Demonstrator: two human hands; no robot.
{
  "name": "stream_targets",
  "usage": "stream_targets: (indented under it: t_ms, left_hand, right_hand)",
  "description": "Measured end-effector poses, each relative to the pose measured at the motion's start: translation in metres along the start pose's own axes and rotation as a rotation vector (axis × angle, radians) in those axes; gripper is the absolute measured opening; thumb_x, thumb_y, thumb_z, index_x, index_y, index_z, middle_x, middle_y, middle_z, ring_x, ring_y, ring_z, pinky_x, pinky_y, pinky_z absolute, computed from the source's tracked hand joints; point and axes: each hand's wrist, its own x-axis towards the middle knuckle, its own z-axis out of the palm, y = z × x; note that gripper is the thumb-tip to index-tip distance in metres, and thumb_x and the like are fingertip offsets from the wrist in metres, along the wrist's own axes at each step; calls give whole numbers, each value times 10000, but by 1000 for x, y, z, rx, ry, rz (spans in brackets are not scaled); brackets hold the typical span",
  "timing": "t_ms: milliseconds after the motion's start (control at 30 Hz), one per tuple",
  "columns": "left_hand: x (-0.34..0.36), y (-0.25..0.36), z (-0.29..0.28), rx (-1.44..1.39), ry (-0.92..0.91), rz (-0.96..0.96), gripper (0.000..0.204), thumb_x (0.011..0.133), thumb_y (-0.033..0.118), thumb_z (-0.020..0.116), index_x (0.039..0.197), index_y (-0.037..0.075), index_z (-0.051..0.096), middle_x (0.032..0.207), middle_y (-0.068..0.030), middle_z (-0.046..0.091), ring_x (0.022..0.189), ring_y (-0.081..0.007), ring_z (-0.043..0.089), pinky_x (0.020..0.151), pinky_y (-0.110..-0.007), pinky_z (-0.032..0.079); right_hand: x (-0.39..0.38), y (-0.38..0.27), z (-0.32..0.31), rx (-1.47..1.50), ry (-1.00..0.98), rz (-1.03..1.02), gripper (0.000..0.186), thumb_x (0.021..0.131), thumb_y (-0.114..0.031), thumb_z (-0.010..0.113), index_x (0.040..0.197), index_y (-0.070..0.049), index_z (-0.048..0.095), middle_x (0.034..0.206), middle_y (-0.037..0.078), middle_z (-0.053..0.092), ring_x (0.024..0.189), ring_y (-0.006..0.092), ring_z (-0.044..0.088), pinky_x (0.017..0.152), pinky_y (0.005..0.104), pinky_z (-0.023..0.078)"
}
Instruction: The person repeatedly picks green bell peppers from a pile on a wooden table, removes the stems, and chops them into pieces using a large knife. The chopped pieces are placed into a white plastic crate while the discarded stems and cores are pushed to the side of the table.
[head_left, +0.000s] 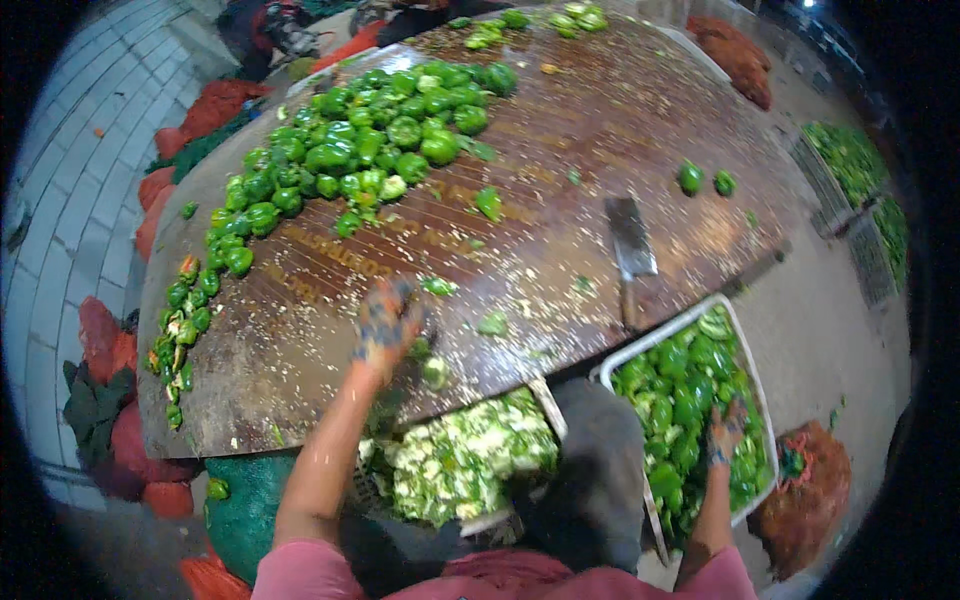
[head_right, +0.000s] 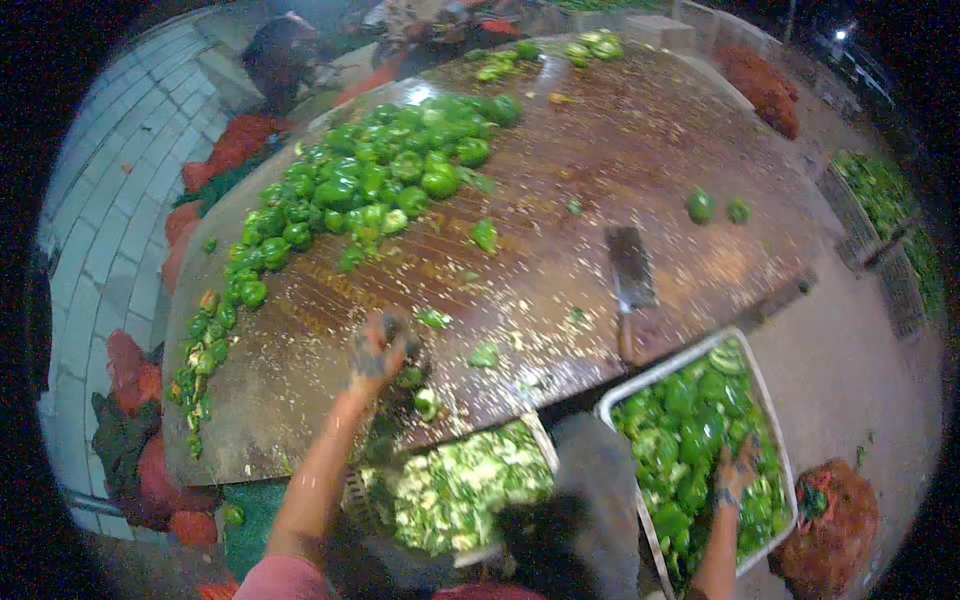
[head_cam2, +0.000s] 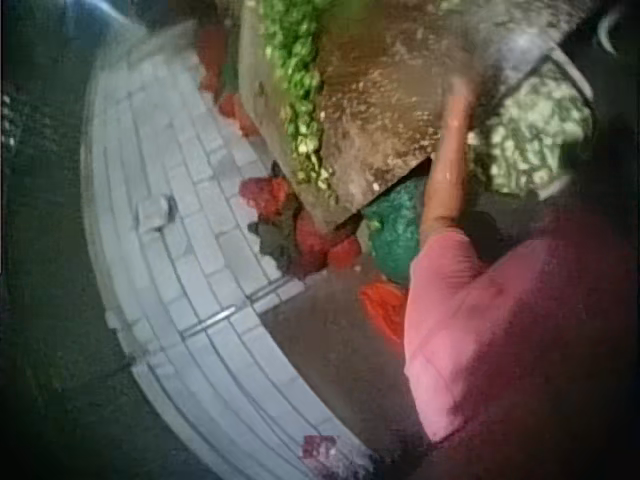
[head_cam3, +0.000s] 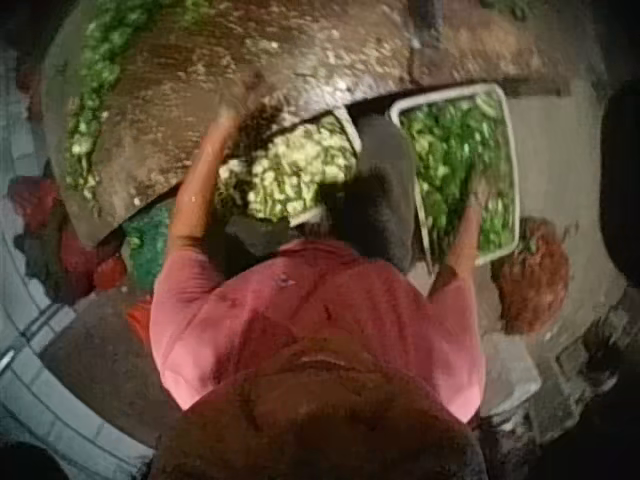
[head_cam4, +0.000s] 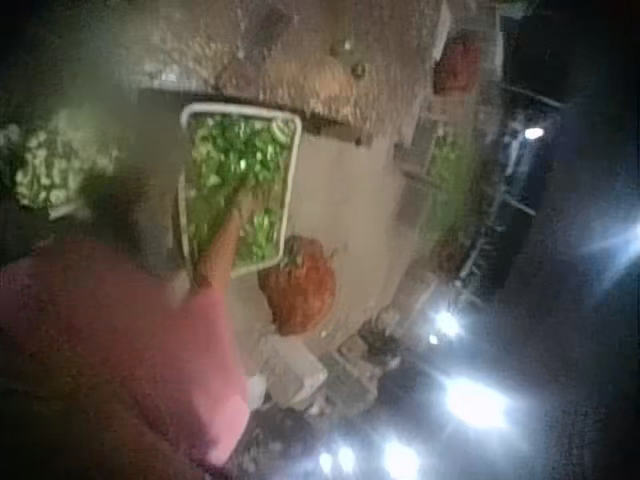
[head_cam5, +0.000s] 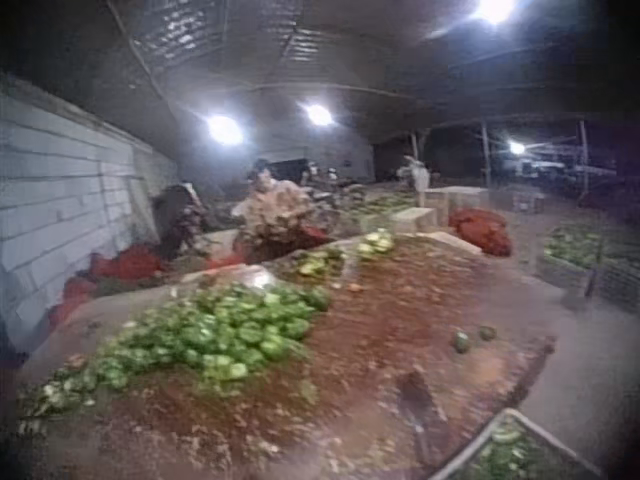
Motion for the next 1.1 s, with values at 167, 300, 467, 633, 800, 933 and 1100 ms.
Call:
stream_targets:
  t_ms: [167, 300, 467, 633, 800, 933, 1100]
  left_hand:
    - [154, -151, -1, 210, 405, -212, 567, 695, 268, 668, 1215, 143, 481, 1218, -173, 451, 1103, -358, 452, 908, -417, 398]
    - [178, -116, 19, 325, 257, -294, 481, 677, 285, 670, 1124, 148, 559, 1205, -153, 449, 1071, -340, 461, 878, -413, 415]
    - [109, -61, 36, -61, 397, 62, 287, 690, 151, 652, 963, 70, 616, 977, -133, 564, 898, -286, 559, 773, -370, 468]
    - [20, -25, 27, -1522, 75, -398, 236, 755, 67, 598, 989, 36, 588, 913, -74, 623, 825, -181, 605, 746, -297, 504]
    - [-60, 61, 19, -1545, -44, -239, 320, 789, 81, 586, 1097, 22, 520, 1025, -97, 587, 922, -186, 585, 779, -308, 502]
    - [-81, 101, 22, -1478, 12, -166, 306, 792, -11, 550, 1097, -23, 533, 1077, -93, 558, 1009, -170, 534, 853, -282, 443]
    - [-94, 155, 31, -1012, -102, 104, 364, 752, -46, 536, 1115, -18, 522, 1104, -108, 554, 1013, -188, 540, 867, -298, 440]
  right_hand:
    - [22, 7, 35, 250, 75, -72, 455, 825, -157, 591, 1235, -5, 465, 1245, 152, 486, 1099, 226, 479, 930, 307, 369]
    - [27, -129, -39, 443, 81, -116, 348, 860, -140, 527, 1173, 10, 512, 1202, 146, 515, 1148, 227, 449, 977, 335, 335]
    - [4, -294, -94, 885, -324, -157, 349, 876, -214, 459, 1150, -14, 537, 1187, 141, 516, 1103, 227, 484, 944, 307, 365]
    - [-46, -413, -84, 1498, -992, 14, 385, 882, -251, 484, 1205, -42, 500, 1213, 102, 487, 1071, 227, 505, 870, 315, 433]
    - [-86, -438, -94, 1643, -1056, 25, 501, 850, -186, 545, 1298, -74, 351, 1202, 66, 447, 1019, 153, 471, 817, 298, 423]
    - [-84, -408, -108, 1658, -818, -156, 524, 778, -85, 595, 1262, -40, 397, 1138, 72, 503, 1037, 134, 475, 872, 263, 399]
    - [-80, -354, -117, 1270, -527, -224, 544, 800, -191, 621, 1254, 9, 397, 1138, 128, 513, 1044, 194, 485, 905, 313, 388]
